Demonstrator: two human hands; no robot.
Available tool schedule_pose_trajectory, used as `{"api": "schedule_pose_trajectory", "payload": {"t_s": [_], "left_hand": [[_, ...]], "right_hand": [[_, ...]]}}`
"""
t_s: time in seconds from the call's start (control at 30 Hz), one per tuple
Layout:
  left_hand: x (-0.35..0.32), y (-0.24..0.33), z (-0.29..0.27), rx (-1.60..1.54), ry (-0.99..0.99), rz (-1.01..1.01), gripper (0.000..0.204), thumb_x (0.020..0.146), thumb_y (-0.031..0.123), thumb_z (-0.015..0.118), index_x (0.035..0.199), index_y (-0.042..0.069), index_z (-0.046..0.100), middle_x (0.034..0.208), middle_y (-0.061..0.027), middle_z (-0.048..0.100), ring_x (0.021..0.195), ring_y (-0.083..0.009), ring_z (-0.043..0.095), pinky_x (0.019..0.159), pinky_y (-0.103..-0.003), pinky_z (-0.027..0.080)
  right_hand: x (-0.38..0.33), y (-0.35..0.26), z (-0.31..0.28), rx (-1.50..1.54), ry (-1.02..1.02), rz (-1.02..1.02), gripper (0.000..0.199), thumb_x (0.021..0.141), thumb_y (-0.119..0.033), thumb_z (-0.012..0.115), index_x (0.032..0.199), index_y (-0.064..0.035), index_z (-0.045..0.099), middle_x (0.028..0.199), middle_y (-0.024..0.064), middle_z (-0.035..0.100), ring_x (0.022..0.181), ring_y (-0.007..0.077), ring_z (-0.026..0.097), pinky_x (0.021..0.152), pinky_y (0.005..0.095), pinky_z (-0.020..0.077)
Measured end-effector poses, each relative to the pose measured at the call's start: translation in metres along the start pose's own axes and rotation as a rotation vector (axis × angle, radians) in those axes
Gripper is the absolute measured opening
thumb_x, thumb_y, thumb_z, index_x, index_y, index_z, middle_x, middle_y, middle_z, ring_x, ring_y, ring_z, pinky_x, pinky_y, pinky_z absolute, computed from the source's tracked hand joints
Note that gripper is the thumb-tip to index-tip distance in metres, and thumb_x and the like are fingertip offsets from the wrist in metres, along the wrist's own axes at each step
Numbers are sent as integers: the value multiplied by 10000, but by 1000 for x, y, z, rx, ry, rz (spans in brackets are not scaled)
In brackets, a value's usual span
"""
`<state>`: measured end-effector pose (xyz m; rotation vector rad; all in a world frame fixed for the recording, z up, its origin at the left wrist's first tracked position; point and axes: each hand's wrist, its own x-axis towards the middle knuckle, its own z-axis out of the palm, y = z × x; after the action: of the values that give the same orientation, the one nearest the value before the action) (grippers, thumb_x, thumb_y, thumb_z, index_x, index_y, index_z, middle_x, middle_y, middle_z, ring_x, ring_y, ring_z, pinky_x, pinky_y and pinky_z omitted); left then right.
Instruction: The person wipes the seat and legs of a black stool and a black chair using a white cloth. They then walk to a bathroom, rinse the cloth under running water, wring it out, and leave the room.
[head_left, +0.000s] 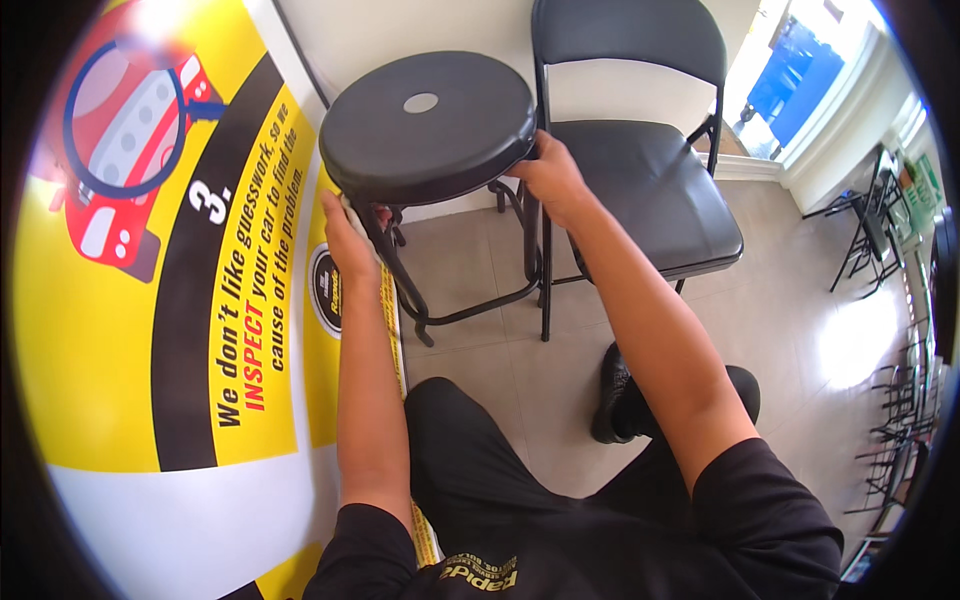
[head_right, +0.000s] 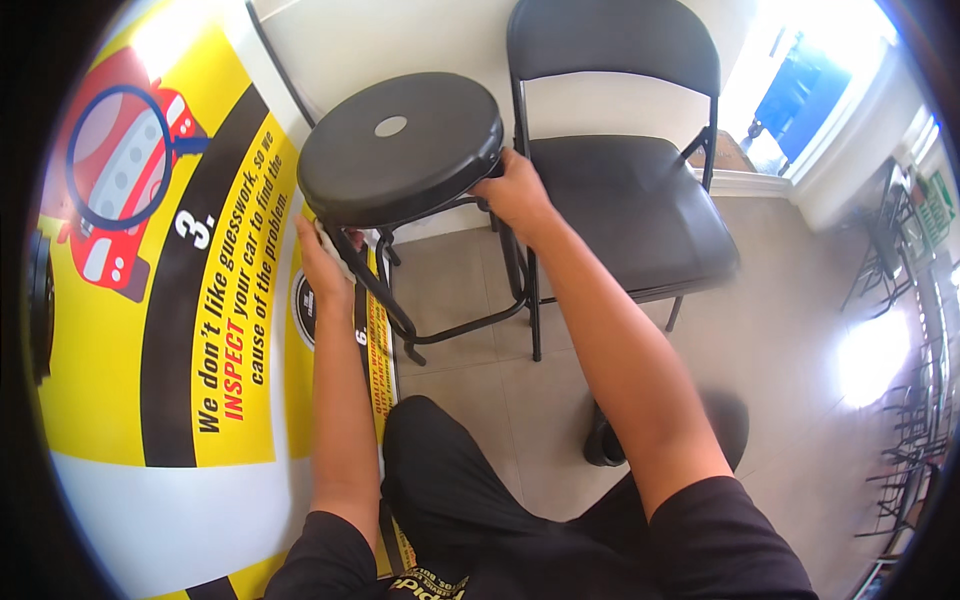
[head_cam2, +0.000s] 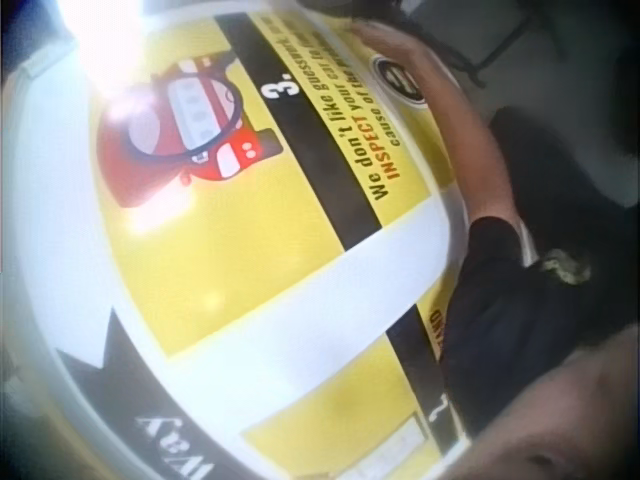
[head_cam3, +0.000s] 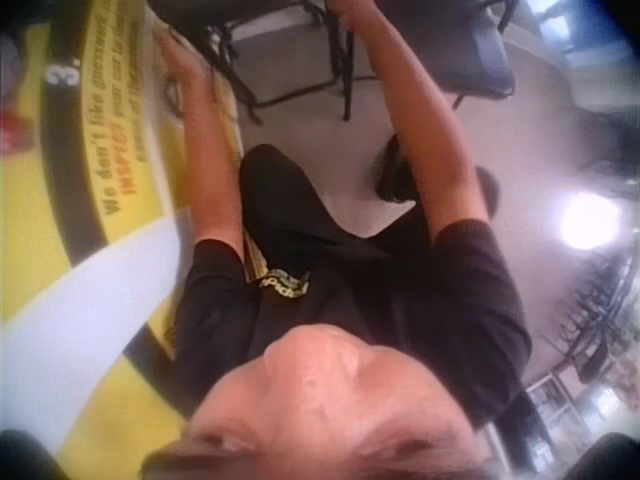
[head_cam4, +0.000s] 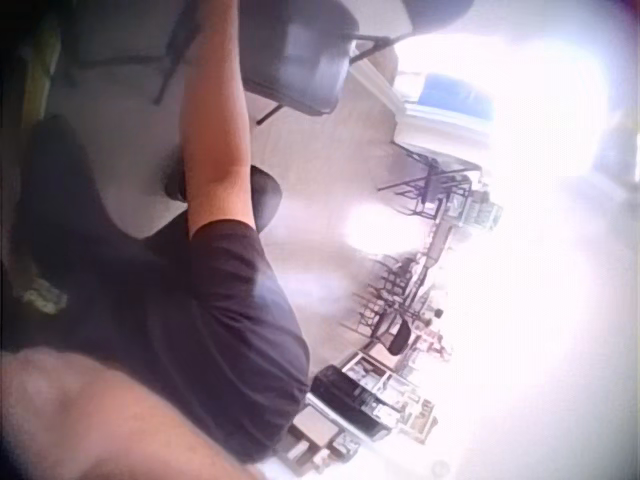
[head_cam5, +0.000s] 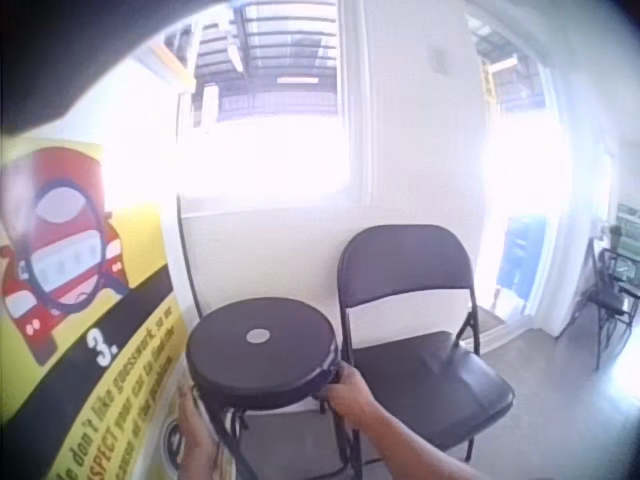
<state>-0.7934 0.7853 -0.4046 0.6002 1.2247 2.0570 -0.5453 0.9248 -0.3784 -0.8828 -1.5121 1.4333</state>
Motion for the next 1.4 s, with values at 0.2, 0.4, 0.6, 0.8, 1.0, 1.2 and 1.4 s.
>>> {"api": "schedule_pose_trajectory", "payload": {"t_s": [0.2,0.4,0.6,0.8,1.0,1.2,1.4], "left_hand": [[9,29,26,227,226,135,546,957,618,617,997,80,700,808,3,637,636,-111,556,548,-267,420],[-14,58,11,183,214,98,557,931,619,657,1056,79,714,852,-6,673,639,-85,557,533,-238,385],[-93,79,13,135,142,51,600,956,611,625,1259,93,633,1054,2,656,756,-76,545,573,-228,358],[-177,81,26,224,266,278,547,1010,561,588,1330,119,561,1097,-21,637,813,-89,541,568,-227,366],[-253,80,40,259,226,356,495,1010,549,604,1276,134,562,1073,-20,629,776,-101,540,573,-234,390],[-303,97,66,343,204,104,530,1030,614,516,1270,142,538,1137,-17,604,854,-130,547,695,-275,454],[-368,108,50,389,101,24,618,1042,618,468,1414,124,499,1241,-46,634,1048,-183,622,813,-326,512]], "right_hand": [[-11,2,37,-3,223,5,342,789,61,721,1126,34,668,931,80,717,841,150,638,788,305,499],[-70,-37,49,-4,232,11,357,801,-38,772,1141,24,681,976,93,735,912,163,654,858,326,508],[-136,-62,24,-79,179,54,333,801,-86,776,1099,27,679,897,129,720,861,212,670,810,357,520],[-191,-61,-9,37,178,-105,340,814,-125,748,1107,31,675,962,267,718,946,416,693,853,447,524],[-236,-50,-45,114,139,-126,319,784,-65,704,1085,36,672,1007,269,709,999,446,664,896,491,507],[-262,-63,-91,153,144,-32,267,797,-100,682,1040,10,688,1036,270,709,1033,450,657,890,503,512],[-292,-57,-123,195,94,-16,272,781,-110,698,1033,-7,704,979,241,716,988,429,677,882,490,521]]}}
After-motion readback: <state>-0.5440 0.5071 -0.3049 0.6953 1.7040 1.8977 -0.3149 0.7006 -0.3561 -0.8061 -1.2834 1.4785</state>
